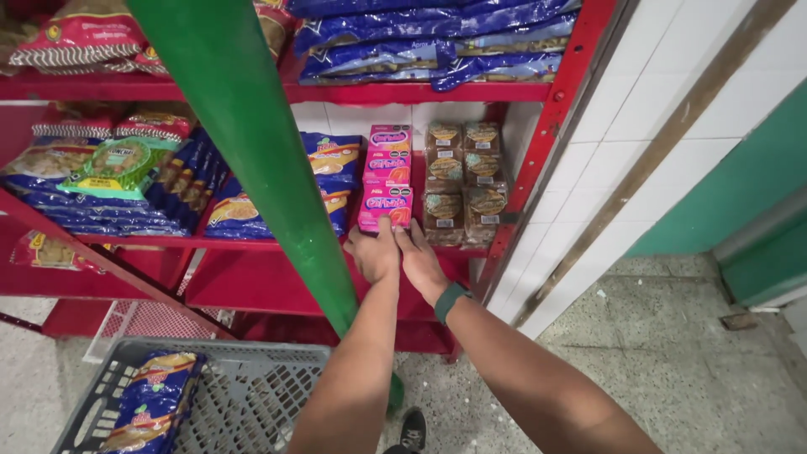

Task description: Stocking and organizing food items on a grocery store shelf from a crate

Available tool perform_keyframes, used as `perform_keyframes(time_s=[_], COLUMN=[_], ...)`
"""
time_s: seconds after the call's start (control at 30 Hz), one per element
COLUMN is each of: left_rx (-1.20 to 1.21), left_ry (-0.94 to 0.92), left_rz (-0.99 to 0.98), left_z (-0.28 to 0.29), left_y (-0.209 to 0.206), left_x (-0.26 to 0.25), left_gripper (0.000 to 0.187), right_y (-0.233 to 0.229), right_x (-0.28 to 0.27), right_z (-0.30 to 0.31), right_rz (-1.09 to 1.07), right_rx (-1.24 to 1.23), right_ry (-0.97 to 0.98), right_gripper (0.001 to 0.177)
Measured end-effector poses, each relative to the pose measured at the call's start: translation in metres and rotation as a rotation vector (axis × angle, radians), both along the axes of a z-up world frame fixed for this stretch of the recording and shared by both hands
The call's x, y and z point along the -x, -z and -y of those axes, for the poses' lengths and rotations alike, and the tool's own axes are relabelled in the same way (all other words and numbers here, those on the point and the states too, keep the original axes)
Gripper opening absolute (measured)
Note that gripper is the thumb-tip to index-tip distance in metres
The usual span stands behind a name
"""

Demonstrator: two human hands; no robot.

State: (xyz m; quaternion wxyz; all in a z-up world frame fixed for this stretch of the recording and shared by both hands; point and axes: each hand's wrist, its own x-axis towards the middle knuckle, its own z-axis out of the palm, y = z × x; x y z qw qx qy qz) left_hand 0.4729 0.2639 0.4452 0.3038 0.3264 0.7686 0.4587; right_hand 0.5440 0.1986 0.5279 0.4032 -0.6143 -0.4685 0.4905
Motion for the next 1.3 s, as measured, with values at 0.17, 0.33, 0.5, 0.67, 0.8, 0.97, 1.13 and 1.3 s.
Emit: perform_keyframes(time_s=[0.17,0.33,0.5,0.67,0.8,0.97,1.13,1.3], left_rx=[-0.32,-0.566,-0.482,-0.461,-0.431,-0.454,-0.498,-0.55], left_ry=[-0.145,-0.119,-0.088,-0.129,-0.122,-0.126,-0.137,-0.116], left_rz=[-0.324,-0.315,-0.161,-0.189,-0.171,-0.178,-0.193,-0.21], left_z=[-0.032,-0.033,-0.025,-0.034,-0.039,-0.043,-0.04,-0.043], left_y=[0.054,0.055,0.043,0.041,0.041,0.045,0.045,0.051], left_x=[0.0,-0.001,-0.002,-0.002,-0.002,-0.002,-0.006,-0.006], left_gripper=[0.067,0.058,0.062,0.059,0.06,0.055,0.054,0.054], right_y=[0.031,0.013,0.04,0.046,0.051,0.029,0.023,0.03], right_x=[-0.001,0.009,0.006,0.004,0.007,0.011,0.016,0.02], right_z=[-0.024,-0.019,-0.034,-0.04,-0.044,-0.036,-0.039,-0.047], right_rz=[-0.066,-0.176,-0.18,-0.177,-0.164,-0.093,-0.017,0.06], right_rx=[0.003,-0.046,-0.082,-0.093,-0.088,-0.032,0.007,-0.034], right_ry=[0.059,0.095,0.102,0.086,0.086,0.06,0.08,0.104], right_gripper=[0.075,0.074,0.07,0.071,0.073,0.076,0.075,0.073])
